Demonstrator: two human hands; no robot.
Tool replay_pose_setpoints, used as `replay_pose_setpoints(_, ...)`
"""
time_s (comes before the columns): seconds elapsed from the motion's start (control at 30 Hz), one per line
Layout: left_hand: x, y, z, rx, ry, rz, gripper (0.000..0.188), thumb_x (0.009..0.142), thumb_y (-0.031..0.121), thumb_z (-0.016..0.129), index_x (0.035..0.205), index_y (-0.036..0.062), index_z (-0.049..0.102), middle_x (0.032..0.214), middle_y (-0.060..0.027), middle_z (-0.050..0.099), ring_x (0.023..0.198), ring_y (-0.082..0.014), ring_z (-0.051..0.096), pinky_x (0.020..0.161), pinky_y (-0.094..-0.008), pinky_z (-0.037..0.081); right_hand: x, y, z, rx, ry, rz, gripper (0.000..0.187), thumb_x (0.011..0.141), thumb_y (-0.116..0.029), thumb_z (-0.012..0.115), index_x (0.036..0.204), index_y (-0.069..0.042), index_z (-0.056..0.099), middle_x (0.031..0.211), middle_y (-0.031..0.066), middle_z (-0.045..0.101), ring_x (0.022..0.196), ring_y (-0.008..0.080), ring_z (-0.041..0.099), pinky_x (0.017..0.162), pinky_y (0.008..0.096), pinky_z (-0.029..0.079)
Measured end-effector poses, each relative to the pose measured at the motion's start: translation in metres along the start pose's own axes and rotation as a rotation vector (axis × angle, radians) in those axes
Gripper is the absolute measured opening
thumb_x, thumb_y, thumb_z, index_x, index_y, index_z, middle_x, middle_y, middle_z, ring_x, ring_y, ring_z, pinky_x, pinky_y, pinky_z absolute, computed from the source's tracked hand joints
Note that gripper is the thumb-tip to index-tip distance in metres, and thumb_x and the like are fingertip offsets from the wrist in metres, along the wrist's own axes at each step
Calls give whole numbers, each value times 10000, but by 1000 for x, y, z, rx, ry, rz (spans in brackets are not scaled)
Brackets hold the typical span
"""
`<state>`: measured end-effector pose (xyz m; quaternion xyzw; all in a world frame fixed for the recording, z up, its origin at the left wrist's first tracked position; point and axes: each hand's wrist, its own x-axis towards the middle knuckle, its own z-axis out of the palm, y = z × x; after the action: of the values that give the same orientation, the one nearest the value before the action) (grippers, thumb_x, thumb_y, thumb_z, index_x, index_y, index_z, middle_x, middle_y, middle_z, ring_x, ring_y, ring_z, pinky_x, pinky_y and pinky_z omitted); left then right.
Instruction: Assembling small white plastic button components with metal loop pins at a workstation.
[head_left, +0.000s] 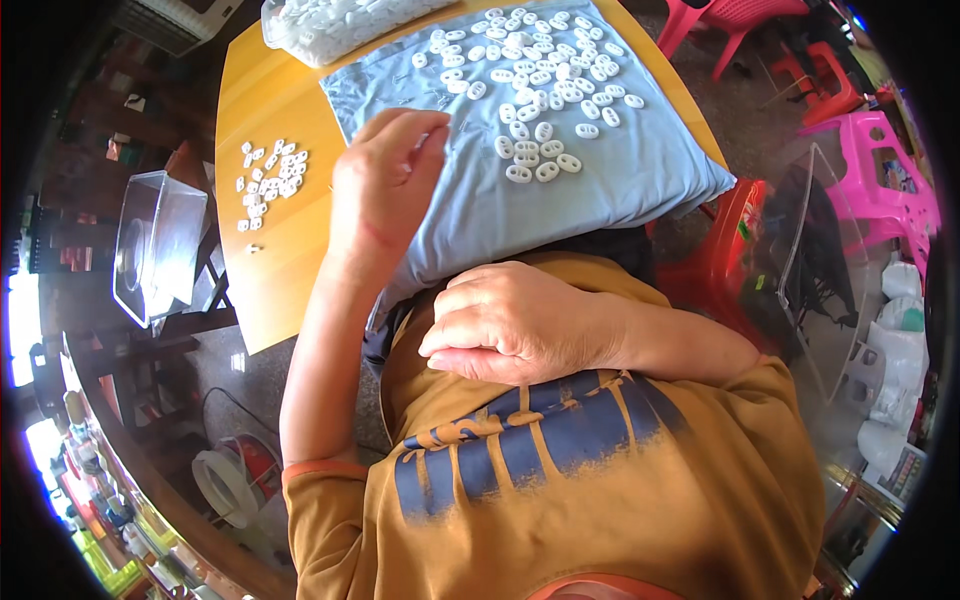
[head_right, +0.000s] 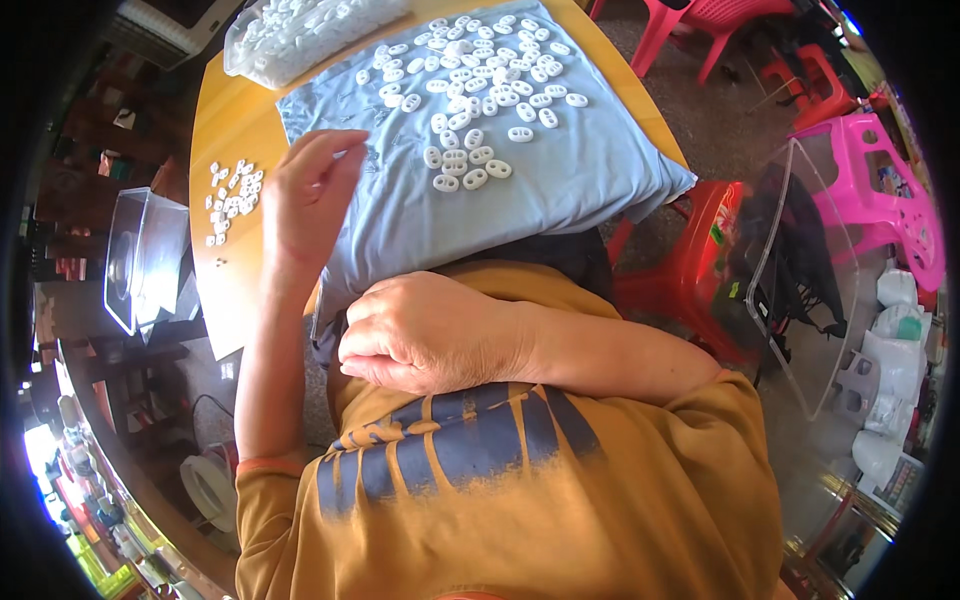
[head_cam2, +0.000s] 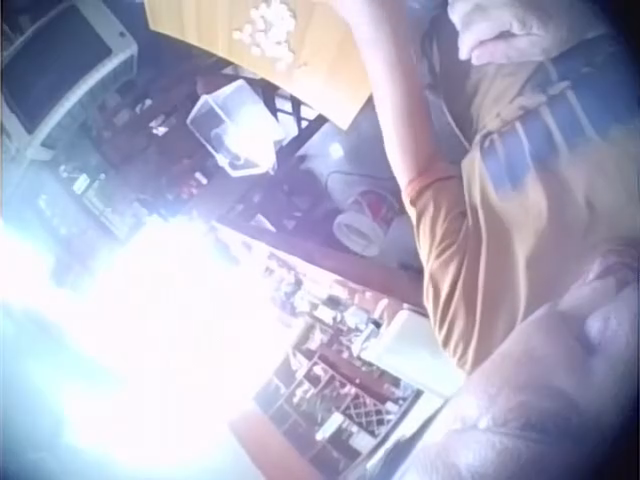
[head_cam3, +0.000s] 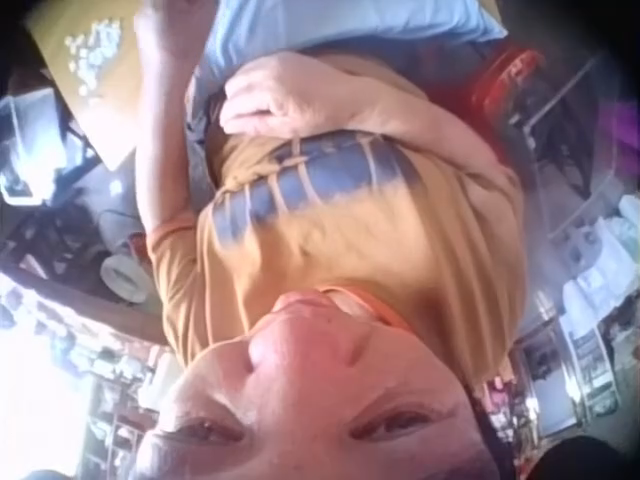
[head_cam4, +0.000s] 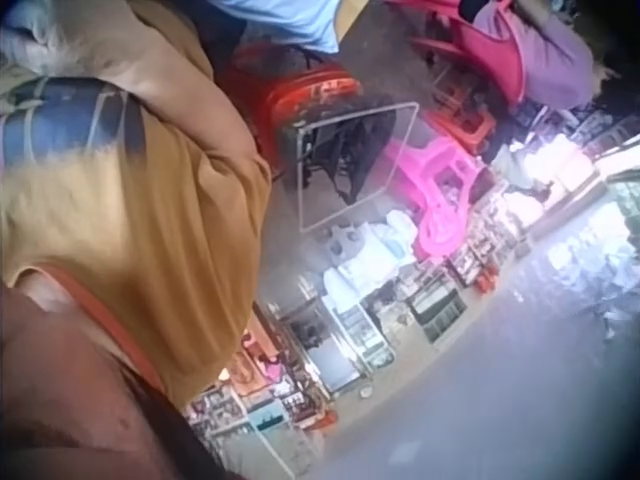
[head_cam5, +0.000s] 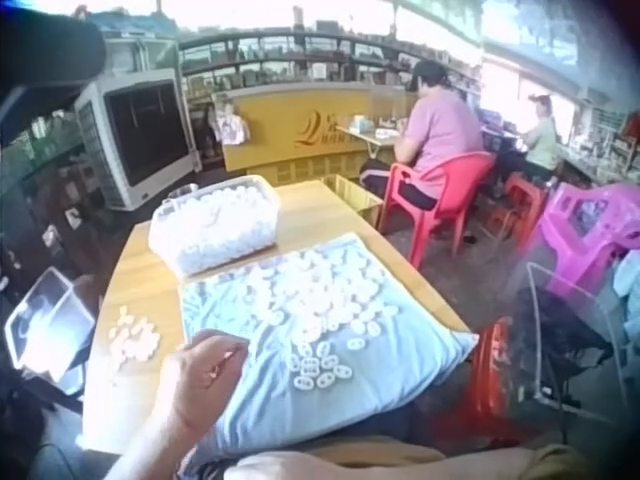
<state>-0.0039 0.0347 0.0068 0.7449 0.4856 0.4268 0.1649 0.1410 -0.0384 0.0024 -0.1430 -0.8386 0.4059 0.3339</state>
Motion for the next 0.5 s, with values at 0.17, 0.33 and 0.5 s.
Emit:
replay_pose_setpoints(0.17, -11, 4, 4, 36, -44, -66, 95, 777, 75, 618, 865, 55, 648, 824, -93, 602, 669, -249, 595, 598, -311, 480, -1, 0, -2, 3, -29, 7, 86, 781, -120, 625, 807, -39, 612, 696, 90, 536, 663, 281, 536, 618, 373, 445)
replay_pose_setpoints(0.33, -16, -7, 23, 173, -160, 21, 116, 789, 130, 592, 869, 66, 646, 871, -98, 585, 824, -294, 573, 733, -367, 467, -2, 1, 1, -10, -8, 11, 85, 778, -122, 627, 808, -43, 615, 696, 85, 539, 666, 280, 538, 624, 375, 448)
replay_pose_setpoints(0.5, -13, -8, 28, 294, -191, 69, 152, 783, 136, 607, 916, 78, 653, 859, -92, 577, 814, -279, 572, 718, -351, 467, -3, 1, 1, -10, -15, 24, 86, 777, -121, 627, 807, -42, 615, 696, 83, 540, 667, 277, 540, 626, 372, 450)
